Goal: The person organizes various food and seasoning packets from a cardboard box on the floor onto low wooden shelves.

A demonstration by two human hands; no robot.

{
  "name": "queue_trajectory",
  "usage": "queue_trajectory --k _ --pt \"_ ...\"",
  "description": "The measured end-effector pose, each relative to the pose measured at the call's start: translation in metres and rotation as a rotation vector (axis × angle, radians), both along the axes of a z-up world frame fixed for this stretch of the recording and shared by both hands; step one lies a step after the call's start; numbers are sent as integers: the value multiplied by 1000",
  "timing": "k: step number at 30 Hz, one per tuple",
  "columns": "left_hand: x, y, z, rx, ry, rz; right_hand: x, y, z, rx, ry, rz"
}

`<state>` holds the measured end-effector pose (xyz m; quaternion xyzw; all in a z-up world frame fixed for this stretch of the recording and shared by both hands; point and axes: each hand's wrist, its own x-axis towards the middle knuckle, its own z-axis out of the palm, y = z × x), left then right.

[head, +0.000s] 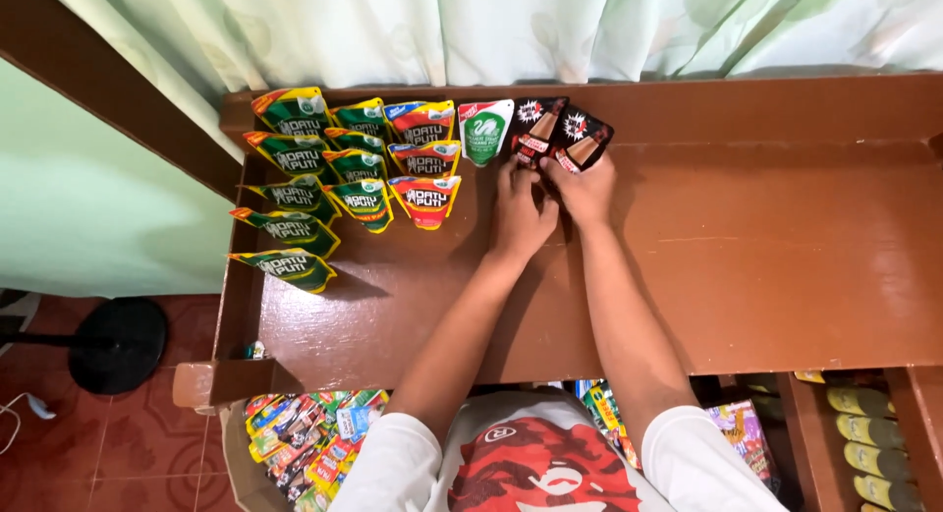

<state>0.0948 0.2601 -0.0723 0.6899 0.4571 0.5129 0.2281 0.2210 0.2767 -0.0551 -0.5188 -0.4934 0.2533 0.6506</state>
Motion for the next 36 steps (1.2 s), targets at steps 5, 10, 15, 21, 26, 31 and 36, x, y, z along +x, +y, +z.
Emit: queue_trajectory --k 5,10,15,21,26,31,36 --pt "-2 1 1 0 -15 -5 -3 -2 2 12 4 -10" --pt "-4 -3 9 -78 27 -63 -3 -1 -2 -17 29 -37" --pt "-4 -1 7 -40 48 -53 -5 -3 5 0 29 -20" --pt "-2 -4 9 -47 74 -67 -2 -3 1 -32 18 -7" --pt "0 -4 4 51 130 -63 -1 1 -1 -9 1 -9" --pt "4 -4 6 72 120 -63 7 6 -10 -17 113 45" --pt "2 -5 4 38 193 -58 15 11 -32 -73 171 26"
